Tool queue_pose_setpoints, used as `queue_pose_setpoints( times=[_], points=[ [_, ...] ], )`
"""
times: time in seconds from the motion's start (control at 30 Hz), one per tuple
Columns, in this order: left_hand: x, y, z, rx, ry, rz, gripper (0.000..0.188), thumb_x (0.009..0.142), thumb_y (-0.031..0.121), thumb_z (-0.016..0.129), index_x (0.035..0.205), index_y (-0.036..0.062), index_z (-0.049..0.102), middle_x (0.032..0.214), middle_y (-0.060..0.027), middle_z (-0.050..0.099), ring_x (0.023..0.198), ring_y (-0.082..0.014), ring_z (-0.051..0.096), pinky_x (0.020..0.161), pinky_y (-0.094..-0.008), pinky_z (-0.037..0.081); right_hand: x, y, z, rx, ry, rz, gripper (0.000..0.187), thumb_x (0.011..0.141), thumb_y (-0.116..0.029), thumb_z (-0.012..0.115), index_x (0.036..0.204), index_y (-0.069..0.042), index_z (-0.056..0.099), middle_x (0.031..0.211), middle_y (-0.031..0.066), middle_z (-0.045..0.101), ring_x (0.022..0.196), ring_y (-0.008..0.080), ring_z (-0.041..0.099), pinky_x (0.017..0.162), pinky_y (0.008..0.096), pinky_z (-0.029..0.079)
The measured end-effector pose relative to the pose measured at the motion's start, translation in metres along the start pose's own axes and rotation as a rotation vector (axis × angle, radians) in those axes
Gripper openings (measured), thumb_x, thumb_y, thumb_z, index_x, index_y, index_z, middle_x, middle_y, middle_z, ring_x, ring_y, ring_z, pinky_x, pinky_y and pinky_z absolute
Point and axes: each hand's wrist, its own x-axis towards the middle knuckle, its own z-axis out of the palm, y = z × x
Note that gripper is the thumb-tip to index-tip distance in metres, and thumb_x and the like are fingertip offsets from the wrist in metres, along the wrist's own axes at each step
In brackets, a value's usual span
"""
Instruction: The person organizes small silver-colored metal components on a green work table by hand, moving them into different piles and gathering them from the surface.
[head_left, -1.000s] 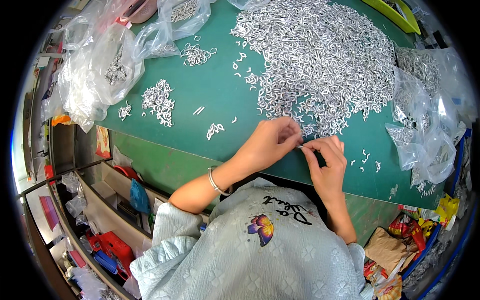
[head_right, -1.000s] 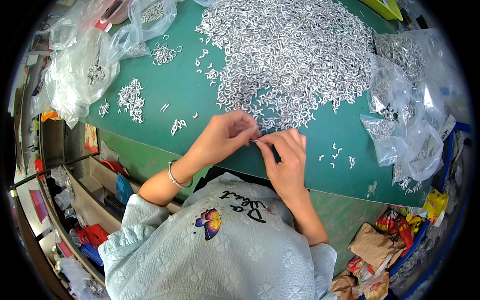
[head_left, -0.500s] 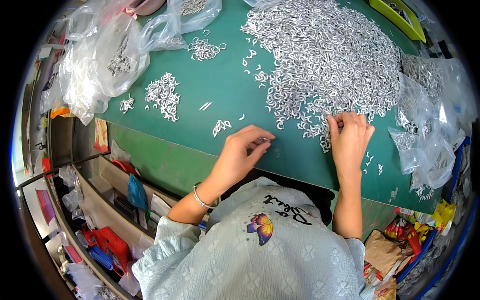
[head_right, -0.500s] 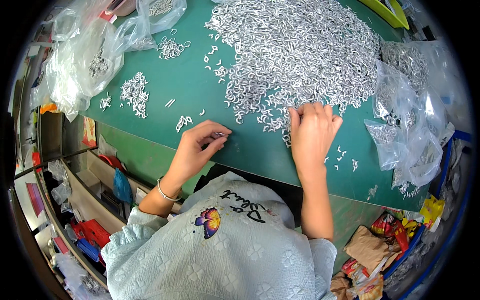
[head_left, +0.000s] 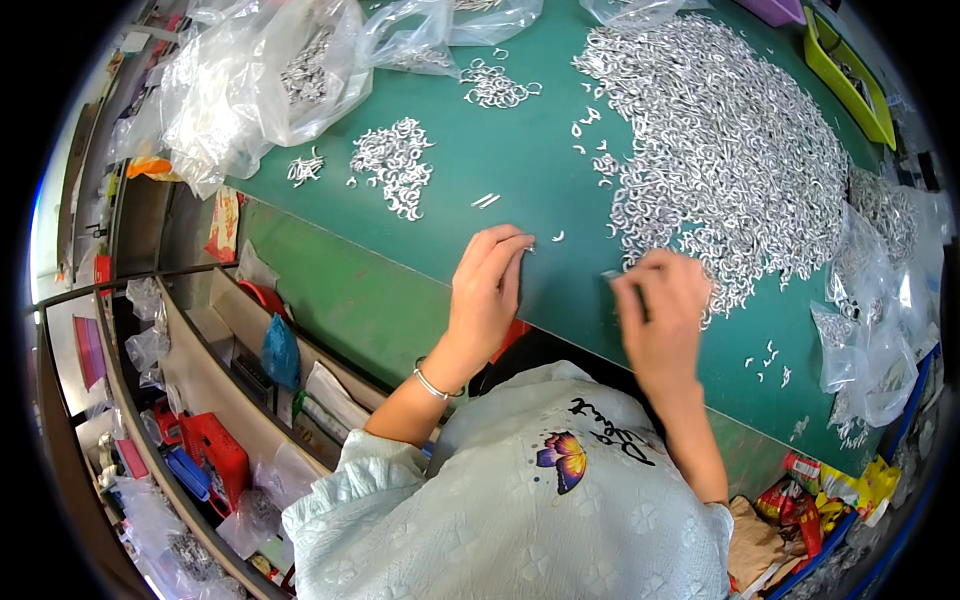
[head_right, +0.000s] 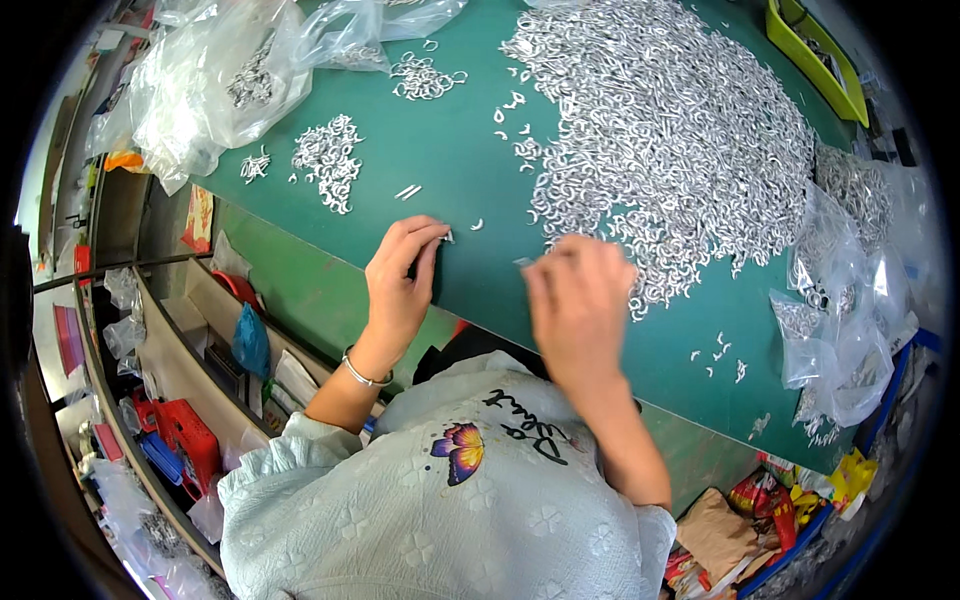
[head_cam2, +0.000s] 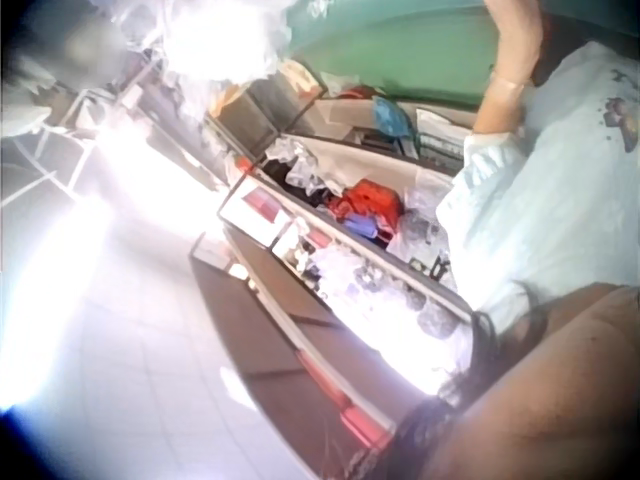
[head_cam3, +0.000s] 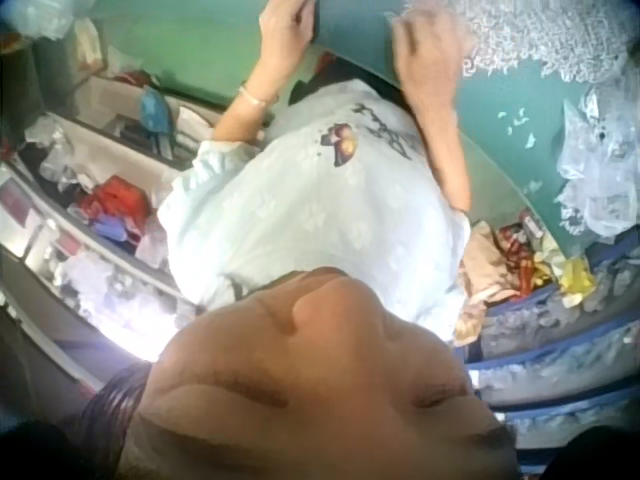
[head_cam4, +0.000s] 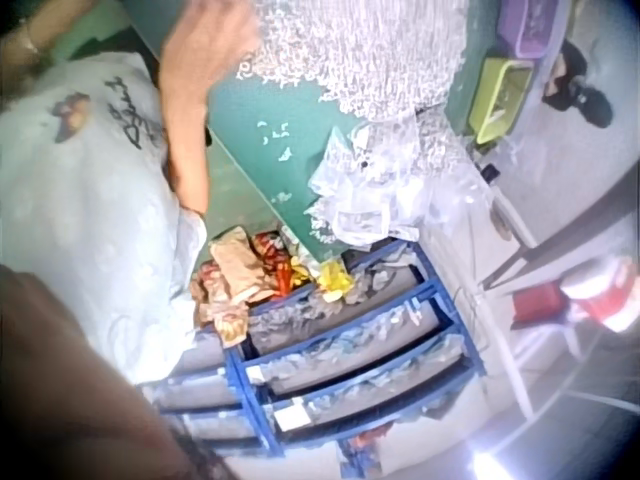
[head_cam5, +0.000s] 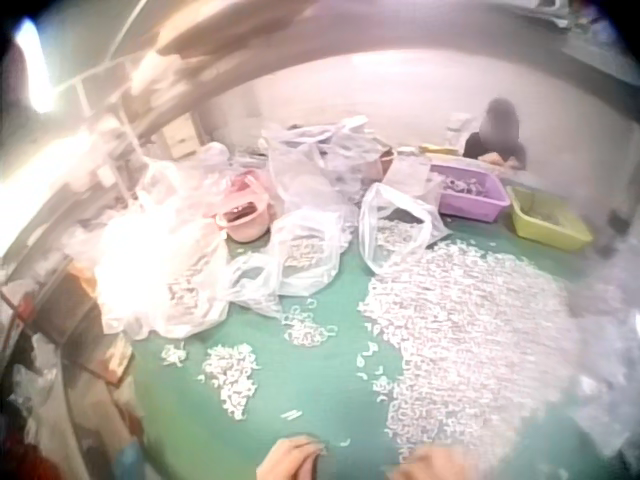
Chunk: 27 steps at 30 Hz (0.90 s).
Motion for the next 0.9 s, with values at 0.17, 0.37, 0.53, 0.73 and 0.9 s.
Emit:
queue_pose_setpoints(
  times=[0.17, 0.37, 0.53, 0.73, 0.9],
  points=[
    [-0.003, -0.002, 0.004, 0.002, 0.001, 0.021, 0.026, 0.081, -0.014, 0.062, 0.102, 0.0012, 0.067, 0.104, -0.0127, 0.065, 0.095, -0.0289, 0.064, 0.080, -0.0341, 0.052, 0.013, -0.024, 0.050, 0.071, -0.062, -0.106, 0.013, 0.078, -0.008, 0.073, 0.084, -0.004, 0.062, 0.094, 0.0066, 0.055, 0.091, 0.0249, 0.051, 0.080, 0.0395, 0.036],
    [-0.006, -0.005, -0.007, -0.076, -0.002, 0.004, 0.037, 0.077, -0.007, 0.069, 0.113, 0.0000, 0.062, 0.114, -0.0143, 0.062, 0.108, -0.0341, 0.059, 0.091, -0.0397, 0.048, 0.019, -0.014, 0.045, 0.117, -0.109, -0.060, 0.018, 0.079, -0.007, 0.070, 0.096, -0.003, 0.066, 0.101, 0.0068, 0.059, 0.095, 0.0251, 0.054, 0.080, 0.0389, 0.039],
    [-0.004, 0.005, -0.004, 0.119, -0.179, 0.064, 0.042, 0.074, 0.006, 0.079, 0.112, 0.0025, 0.063, 0.126, -0.0136, 0.056, 0.119, -0.0361, 0.052, 0.100, -0.0444, 0.043, 0.029, -0.010, 0.055, -0.050, -0.131, -0.216, 0.024, 0.079, -0.005, 0.068, 0.103, -0.003, 0.066, 0.104, 0.0075, 0.061, 0.098, 0.0250, 0.055, 0.081, 0.0381, 0.042],
    [-0.007, -0.012, 0.002, -0.017, -0.144, 0.033, 0.031, 0.077, -0.002, 0.071, 0.106, 0.0015, 0.061, 0.117, -0.0145, 0.054, 0.115, -0.0362, 0.052, 0.096, -0.0461, 0.043, 0.011, 0.004, 0.032, -0.017, -0.208, -0.177, 0.017, 0.079, -0.005, 0.069, 0.096, -0.003, 0.067, 0.102, 0.0067, 0.062, 0.098, 0.0252, 0.057, 0.081, 0.0374, 0.042],
    [-0.004, -0.008, -0.003, 0.027, -0.102, 0.055, 0.032, 0.077, -0.005, 0.070, 0.108, 0.0013, 0.063, 0.112, -0.0134, 0.059, 0.111, -0.0342, 0.055, 0.095, -0.0452, 0.044, -0.006, 0.019, 0.005, -0.048, -0.120, -0.110, 0.025, 0.082, -0.008, 0.070, 0.106, -0.004, 0.067, 0.117, 0.0079, 0.062, 0.114, 0.0288, 0.055, 0.091, 0.0408, 0.042]
  ],
)
